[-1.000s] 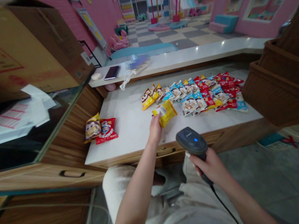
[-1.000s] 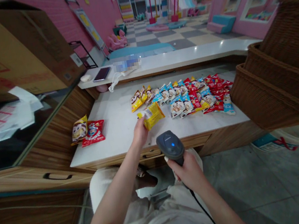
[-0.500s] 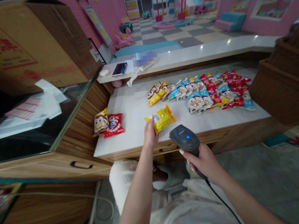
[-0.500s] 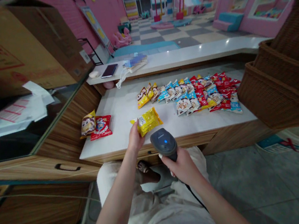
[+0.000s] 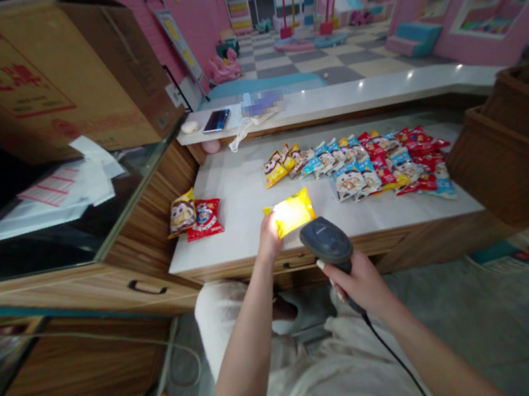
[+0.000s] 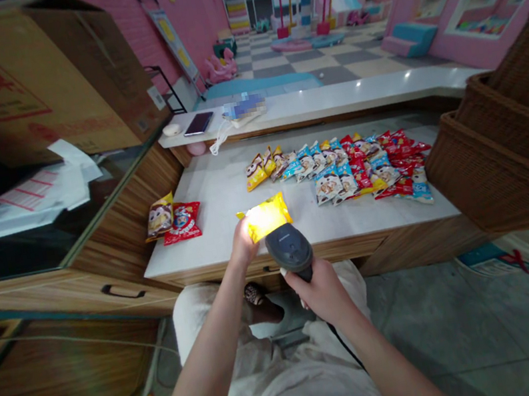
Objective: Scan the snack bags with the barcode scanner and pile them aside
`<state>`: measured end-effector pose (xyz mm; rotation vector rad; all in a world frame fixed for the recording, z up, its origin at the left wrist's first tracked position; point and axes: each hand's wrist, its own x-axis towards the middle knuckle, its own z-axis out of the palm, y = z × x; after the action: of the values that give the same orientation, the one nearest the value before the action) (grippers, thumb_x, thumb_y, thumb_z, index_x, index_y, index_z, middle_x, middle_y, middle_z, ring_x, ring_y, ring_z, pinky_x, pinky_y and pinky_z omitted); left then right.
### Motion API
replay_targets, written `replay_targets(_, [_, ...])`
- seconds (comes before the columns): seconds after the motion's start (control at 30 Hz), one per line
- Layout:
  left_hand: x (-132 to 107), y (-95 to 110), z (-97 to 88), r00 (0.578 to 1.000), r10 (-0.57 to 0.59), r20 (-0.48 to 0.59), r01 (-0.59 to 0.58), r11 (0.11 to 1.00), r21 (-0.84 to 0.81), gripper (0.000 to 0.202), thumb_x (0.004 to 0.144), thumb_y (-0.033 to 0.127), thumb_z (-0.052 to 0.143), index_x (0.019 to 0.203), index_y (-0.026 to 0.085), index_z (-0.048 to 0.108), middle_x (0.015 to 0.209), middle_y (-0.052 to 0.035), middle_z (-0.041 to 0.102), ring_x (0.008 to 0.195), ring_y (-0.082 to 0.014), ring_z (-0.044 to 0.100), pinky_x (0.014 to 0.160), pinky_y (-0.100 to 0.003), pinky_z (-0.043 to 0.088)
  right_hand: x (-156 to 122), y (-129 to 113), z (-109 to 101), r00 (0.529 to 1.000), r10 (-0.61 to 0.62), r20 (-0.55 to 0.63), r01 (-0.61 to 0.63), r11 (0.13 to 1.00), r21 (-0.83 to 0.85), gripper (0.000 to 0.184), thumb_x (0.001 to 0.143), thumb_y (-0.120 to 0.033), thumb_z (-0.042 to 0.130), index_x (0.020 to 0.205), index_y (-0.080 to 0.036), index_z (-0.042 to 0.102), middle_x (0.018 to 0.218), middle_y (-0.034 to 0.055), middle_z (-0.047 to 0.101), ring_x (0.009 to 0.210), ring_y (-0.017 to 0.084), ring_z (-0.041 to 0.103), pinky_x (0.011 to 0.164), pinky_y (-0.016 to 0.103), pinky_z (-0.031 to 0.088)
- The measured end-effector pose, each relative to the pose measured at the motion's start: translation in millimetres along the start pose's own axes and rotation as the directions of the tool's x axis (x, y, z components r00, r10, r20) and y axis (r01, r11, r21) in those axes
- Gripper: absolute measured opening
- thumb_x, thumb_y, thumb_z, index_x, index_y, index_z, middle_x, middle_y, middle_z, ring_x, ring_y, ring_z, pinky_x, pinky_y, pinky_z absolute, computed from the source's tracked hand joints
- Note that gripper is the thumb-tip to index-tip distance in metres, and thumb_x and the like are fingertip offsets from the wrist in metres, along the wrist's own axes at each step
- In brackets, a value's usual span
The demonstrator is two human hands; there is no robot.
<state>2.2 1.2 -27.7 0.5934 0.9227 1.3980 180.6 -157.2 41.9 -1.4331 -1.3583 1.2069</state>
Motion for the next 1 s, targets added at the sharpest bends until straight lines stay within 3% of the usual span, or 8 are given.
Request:
replay_targets(0.37, [-8, 7, 6.8, 0.999, -0.007, -0.040, 0.004, 0.996, -0.084, 0.028, 0.081, 0.043, 0.088, 0.092, 0.020, 0.076, 0.109, -0.0115, 0.088, 0.135, -0.0382, 0.076, 0.114, -0.046, 0.063, -2, 0, 1, 1.000, 0.029, -0.009, -0.029, 0.999, 0.043, 0.038, 0.086, -0.055, 0.077, 0.068, -0.027, 0.058, 0.042, -0.0032, 0.057, 0.035, 0.016, 0.053, 0.043, 0.027, 0.043])
replay_targets(0.57, [-5, 10, 7.2, 0.995, 0.001, -0.101, -0.012, 0.994, -0.107, 0.035, 0.083, 0.048, 0.088, 0.101, 0.021, 0.076, 0.114, -0.0109, 0.088, 0.134, -0.0364, 0.076, 0.113, -0.046, 0.063, -2, -1, 0, 0.998, 0.064, -0.011, -0.064, 0.997, 0.040, 0.040, 0.083, -0.056, 0.080, 0.067, -0.027, 0.059, 0.041, -0.0028, 0.057, 0.035, 0.016, 0.053, 0.042, 0.027, 0.043])
replay_targets(0.67, [-1, 21, 1.0, 0.990, 0.106, -0.089, -0.110, 0.993, -0.040, 0.044, 0.083, 0.055, 0.089, 0.108, 0.020, 0.076, 0.116, -0.0120, 0.086, 0.132, -0.0354, 0.077, 0.113, -0.046, 0.062, -1, 0, -2, 0.998, 0.065, -0.006, -0.065, 0.997, 0.044, 0.039, 0.083, -0.057, 0.081, 0.068, -0.026, 0.060, 0.041, -0.0036, 0.057, 0.035, 0.016, 0.052, 0.042, 0.027, 0.043])
replay_targets(0.73, [3, 36, -10.4, 0.964, 0.260, -0.053, -0.255, 0.964, 0.077, 0.053, 0.086, 0.062, 0.086, 0.116, 0.020, 0.076, 0.120, -0.0122, 0.085, 0.130, -0.0339, 0.077, 0.114, -0.046, 0.060, -1, 2, -3, 0.998, 0.063, 0.003, -0.063, 0.997, 0.050, 0.040, 0.084, -0.056, 0.081, 0.068, -0.026, 0.060, 0.042, -0.0033, 0.058, 0.035, 0.016, 0.053, 0.041, 0.027, 0.044])
replay_targets(0.8, [7, 58, -28.9, 0.891, 0.454, -0.016, -0.434, 0.862, 0.262, 0.056, 0.090, 0.067, 0.081, 0.121, 0.020, 0.074, 0.126, -0.0127, 0.082, 0.129, -0.0320, 0.076, 0.114, -0.045, 0.059, 0, 5, -3, 0.998, 0.063, 0.011, -0.063, 0.997, 0.051, 0.042, 0.085, -0.057, 0.082, 0.067, -0.026, 0.059, 0.043, -0.0025, 0.059, 0.035, 0.016, 0.054, 0.041, 0.027, 0.044])
replay_targets(0.87, [13, 87, -53.1, 0.775, 0.631, 0.031, -0.562, 0.667, 0.489, 0.050, 0.097, 0.062, 0.076, 0.124, 0.020, 0.074, 0.132, -0.0137, 0.079, 0.131, -0.0303, 0.073, 0.118, -0.045, 0.056, 0, 6, -2, 0.998, 0.060, 0.011, -0.061, 0.997, 0.050, 0.043, 0.086, -0.057, 0.081, 0.065, -0.026, 0.059, 0.042, -0.0021, 0.059, 0.035, 0.016, 0.054, 0.042, 0.027, 0.045])
replay_targets(0.93, [19, 119, -80.8, 0.665, 0.737, 0.118, -0.585, 0.417, 0.696, 0.038, 0.103, 0.048, 0.069, 0.129, 0.020, 0.072, 0.141, -0.0146, 0.077, 0.138, -0.0292, 0.068, 0.124, -0.048, 0.050, 0, 7, -1, 0.999, 0.053, 0.007, -0.054, 0.998, 0.042, 0.045, 0.088, -0.056, 0.081, 0.063, -0.026, 0.059, 0.042, -0.0020, 0.058, 0.035, 0.016, 0.054, 0.042, 0.026, 0.045])
replay_targets(1.0, [26, 149, -108.8, 0.602, 0.762, 0.239, -0.535, 0.162, 0.829, 0.038, 0.104, 0.032, 0.064, 0.138, 0.016, 0.069, 0.154, -0.0152, 0.071, 0.148, -0.0281, 0.061, 0.131, -0.055, 0.042, 0, 8, 1, 0.999, 0.045, 0.011, -0.045, 0.999, 0.028, 0.046, 0.089, -0.056, 0.080, 0.062, -0.026, 0.059, 0.042, -0.0018, 0.058, 0.035, 0.016, 0.055, 0.043, 0.026, 0.045])
